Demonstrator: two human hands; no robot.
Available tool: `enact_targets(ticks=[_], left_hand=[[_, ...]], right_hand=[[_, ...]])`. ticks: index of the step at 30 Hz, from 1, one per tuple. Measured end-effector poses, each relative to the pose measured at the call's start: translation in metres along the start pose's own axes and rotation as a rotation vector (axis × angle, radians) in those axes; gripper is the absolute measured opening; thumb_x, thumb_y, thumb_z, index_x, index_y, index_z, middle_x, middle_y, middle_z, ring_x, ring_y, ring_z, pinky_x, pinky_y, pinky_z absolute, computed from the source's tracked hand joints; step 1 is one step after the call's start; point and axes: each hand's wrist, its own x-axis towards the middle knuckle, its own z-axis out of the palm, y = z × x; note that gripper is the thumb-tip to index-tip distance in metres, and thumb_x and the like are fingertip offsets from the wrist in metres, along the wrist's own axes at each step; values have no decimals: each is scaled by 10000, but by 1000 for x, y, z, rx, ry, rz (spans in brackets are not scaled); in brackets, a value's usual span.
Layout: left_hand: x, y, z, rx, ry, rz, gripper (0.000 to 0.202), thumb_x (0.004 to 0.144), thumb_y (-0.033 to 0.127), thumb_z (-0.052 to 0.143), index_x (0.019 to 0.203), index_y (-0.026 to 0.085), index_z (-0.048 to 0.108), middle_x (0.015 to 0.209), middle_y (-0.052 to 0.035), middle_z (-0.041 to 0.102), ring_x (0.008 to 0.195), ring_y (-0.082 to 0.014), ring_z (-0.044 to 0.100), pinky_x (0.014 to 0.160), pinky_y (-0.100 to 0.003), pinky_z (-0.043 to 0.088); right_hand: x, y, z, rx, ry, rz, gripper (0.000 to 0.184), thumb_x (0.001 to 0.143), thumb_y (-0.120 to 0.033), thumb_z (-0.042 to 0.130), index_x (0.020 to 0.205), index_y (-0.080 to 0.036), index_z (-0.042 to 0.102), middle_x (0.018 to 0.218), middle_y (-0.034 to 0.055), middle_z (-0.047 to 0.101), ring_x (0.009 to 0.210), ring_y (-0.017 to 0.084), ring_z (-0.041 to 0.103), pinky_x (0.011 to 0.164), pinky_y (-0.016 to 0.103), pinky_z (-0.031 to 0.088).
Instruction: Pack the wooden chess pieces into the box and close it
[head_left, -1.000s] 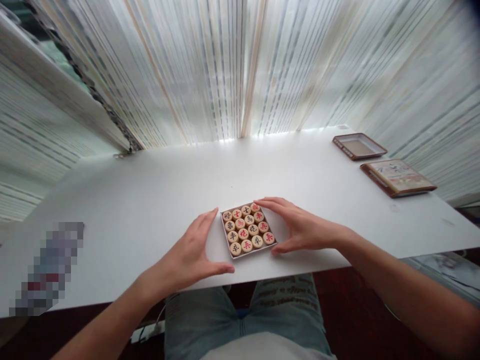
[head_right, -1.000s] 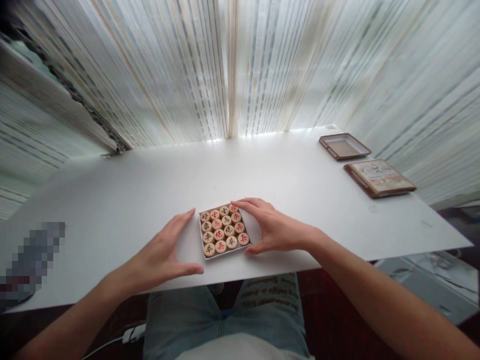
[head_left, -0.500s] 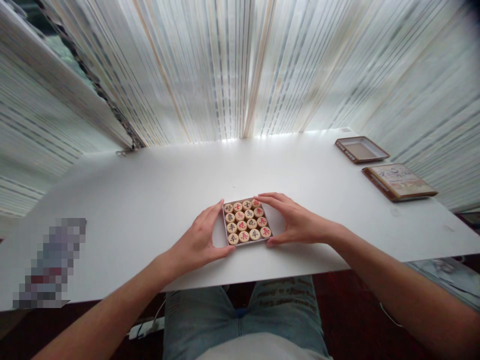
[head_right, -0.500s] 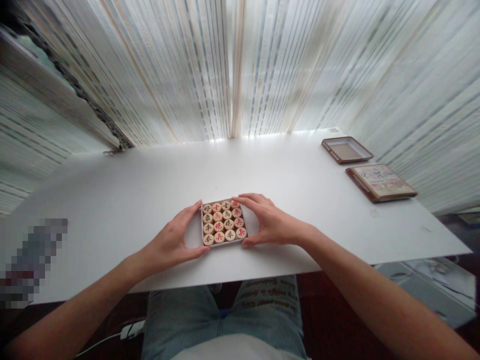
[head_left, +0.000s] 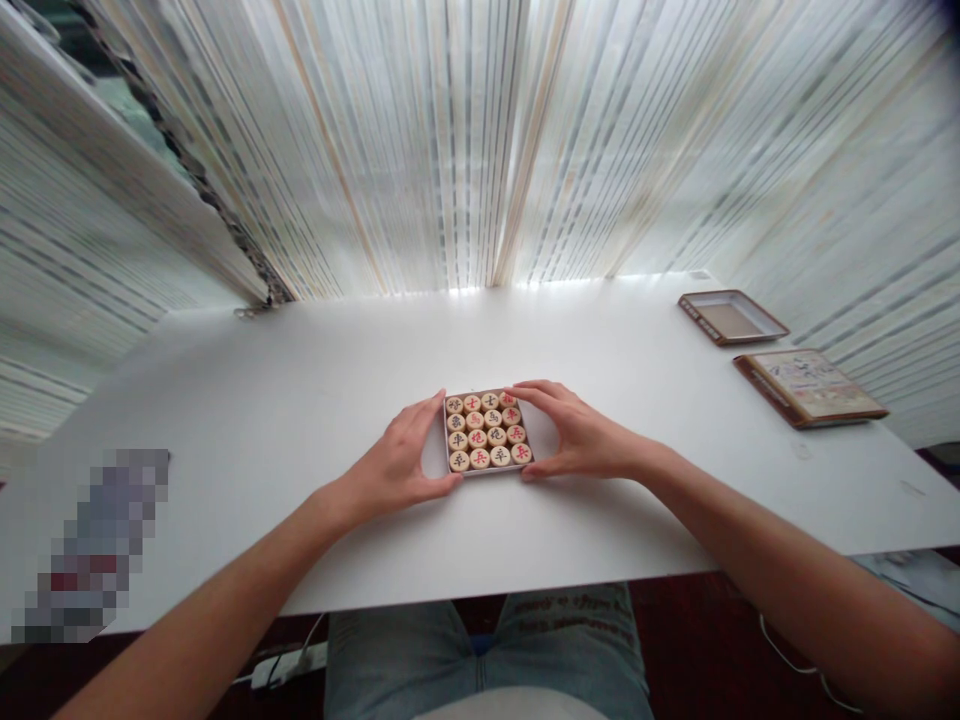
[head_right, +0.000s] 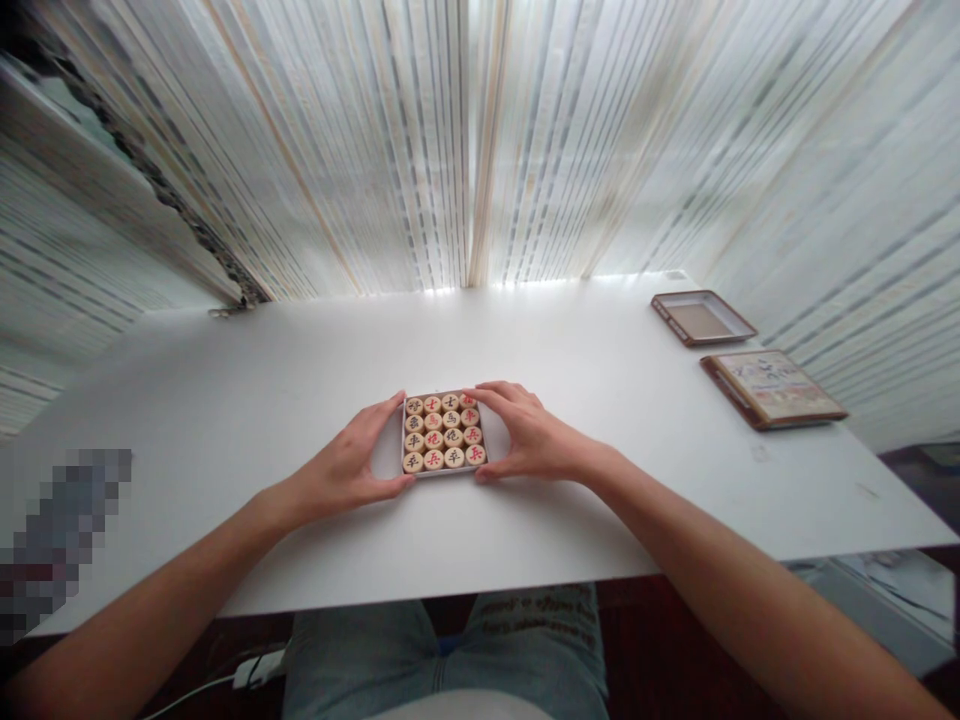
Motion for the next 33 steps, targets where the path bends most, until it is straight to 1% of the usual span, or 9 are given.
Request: enact_targets(ticks=[7, 12, 16, 18, 20, 21, 24, 29, 33], left_hand=[[-7, -4, 6, -12, 55, -10, 1016, 888, 406, 741, 1688, 191, 154, 1676, -247, 395, 1553, -410, 411, 1273, -620, 368], [-12, -13, 10, 39, 151, -1, 1016, 911, 510, 735, 1694, 240, 148, 1677, -215, 396, 1534, -423, 436, 1257, -643, 382], [-10, -17, 10, -4, 200, -35, 865, 953, 527, 671, 1661, 251, 257, 1612, -188, 493, 1465, -410, 524, 1216, -637, 437], [-9, -16, 9, -35, 238, -76, 788, 961, 530, 655, 1623, 253, 330, 1555, -176, 555, 1406, -395, 585, 1181, -625, 480], [-9, -16, 8, -73, 288, -115, 723, 957, 532, 661, 1575, 256, 405, 1493, -160, 611, 1340, -374, 640, 1151, -603, 515], [-10, -16, 8, -96, 309, -132, 690, 956, 527, 665, 1551, 260, 438, 1468, -150, 633, 1312, -363, 661, 1140, -589, 528], [-12, -16, 8, -166, 355, -188, 589, 961, 508, 668, 1481, 274, 520, 1385, -120, 693, 1214, -332, 718, 1101, -542, 567], [-15, -14, 6, -243, 387, -267, 477, 975, 517, 653, 1373, 258, 601, 1281, -106, 744, 1063, -294, 766, 1017, -497, 610], [-15, -12, 6, -267, 405, -281, 468, 977, 526, 653, 1353, 250, 613, 1260, -107, 748, 1047, -285, 767, 993, -483, 617]], right_hand=[[0, -6, -3, -6, -20, 45, 1081, 756, -393, 932, 1655, -321, 337, 1630, 171, 423, 1532, 400, 397, 1252, 642, 356], [-37, -6, -15, -49, 14, 159, 1032, 830, -472, 877, 1670, -297, 302, 1660, 176, 396, 1550, 363, 392, 1272, 589, 357], [-90, 35, -41, -231, 259, 348, 775, 942, -528, 736, 1596, -242, 434, 1539, 176, 560, 1442, 356, 535, 1217, 590, 421], [-121, 69, -62, -407, 422, 568, 779, 937, -568, 702, 1562, -159, 481, 1513, 218, 584, 1427, 380, 547, 1212, 575, 415], [-150, 102, -84, -602, 506, 902, 796, 936, -580, 655, 1570, -133, 478, 1540, 222, 567, 1462, 378, 507, 1215, 526, 407], [-163, 116, -94, -641, 540, 1000, 827, 943, -577, 630, 1582, -83, 454, 1560, 271, 529, 1479, 421, 475, 1203, 570, 395], [-190, 139, -109, -681, 549, 1128, 868, 956, -611, 562, 1580, -19, 442, 1566, 332, 492, 1469, 489, 453, 1169, 653, 376], [-198, 134, -86, -722, 520, 1136, 759, 1030, -592, 410, 1562, -57, 492, 1611, 314, 456, 1488, 487, 422, 1164, 684, 357], [-194, 122, -61, -738, 530, 1090, 754, 1033, -601, 401, 1576, -83, 480, 1607, 307, 460, 1471, 489, 436, 1137, 694, 373]])
